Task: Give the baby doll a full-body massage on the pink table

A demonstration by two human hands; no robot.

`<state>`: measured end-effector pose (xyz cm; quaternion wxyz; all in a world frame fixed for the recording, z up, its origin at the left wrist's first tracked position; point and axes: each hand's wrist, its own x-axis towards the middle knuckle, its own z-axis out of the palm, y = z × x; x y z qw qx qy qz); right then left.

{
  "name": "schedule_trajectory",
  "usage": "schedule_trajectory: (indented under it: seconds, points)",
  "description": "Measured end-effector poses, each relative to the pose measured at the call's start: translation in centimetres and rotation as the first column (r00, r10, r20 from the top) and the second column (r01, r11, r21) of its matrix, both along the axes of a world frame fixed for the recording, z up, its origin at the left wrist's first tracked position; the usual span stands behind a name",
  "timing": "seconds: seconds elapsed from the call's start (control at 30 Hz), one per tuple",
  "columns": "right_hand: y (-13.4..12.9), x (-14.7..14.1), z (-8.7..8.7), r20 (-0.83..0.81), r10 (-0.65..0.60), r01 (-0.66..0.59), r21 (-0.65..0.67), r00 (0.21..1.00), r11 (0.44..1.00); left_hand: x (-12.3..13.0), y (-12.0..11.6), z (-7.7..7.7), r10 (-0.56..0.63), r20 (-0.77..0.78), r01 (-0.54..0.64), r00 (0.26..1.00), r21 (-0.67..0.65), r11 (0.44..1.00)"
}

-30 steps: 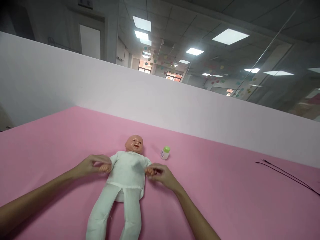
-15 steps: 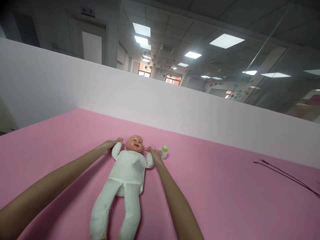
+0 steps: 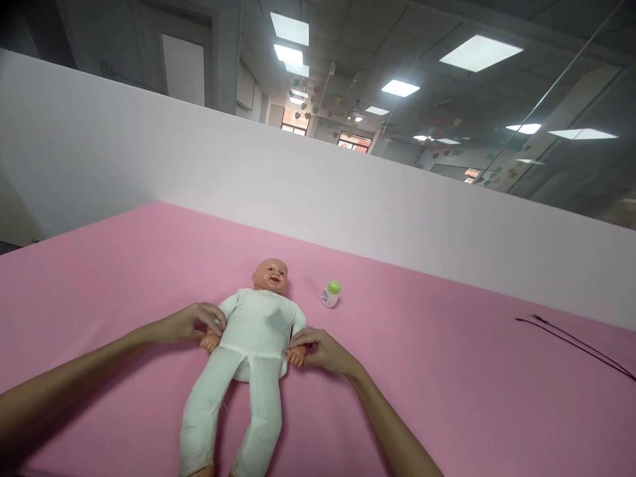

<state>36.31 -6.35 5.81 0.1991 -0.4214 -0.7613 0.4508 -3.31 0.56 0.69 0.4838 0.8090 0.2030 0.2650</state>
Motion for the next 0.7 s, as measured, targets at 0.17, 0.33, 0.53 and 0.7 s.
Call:
schedule_trajectory:
  seconds: [0.17,0.33,0.53,0.7]
  points:
    - [4.5,-0.8,0.9,-0.26,-0.426,0.429,-0.05,0.866,0.902,2.4,2.3,3.3,0.241,0.099,-0.219,0.965,-0.191,0.957]
    - [9.8,-2.6,0.5,-0.278,-0.685,0.684,-0.119,0.673,0.72,6.2,6.8,4.0,0.696,0.066,-0.573,0.715,-0.514,0.638]
    - [11.3,-3.2,-1.9,-0.188,-0.731,0.716,-0.15,0.656,0.681,7.9,9.6,1.7,0.739,-0.134,-0.669,0.661,-0.551,0.499]
    - [9.1,-1.7,-0.5,-0.222,-0.632,0.624,-0.113,0.743,0.773,5.4,8.3,2.7,0.651,0.016,-0.542,0.759,-0.538,0.645]
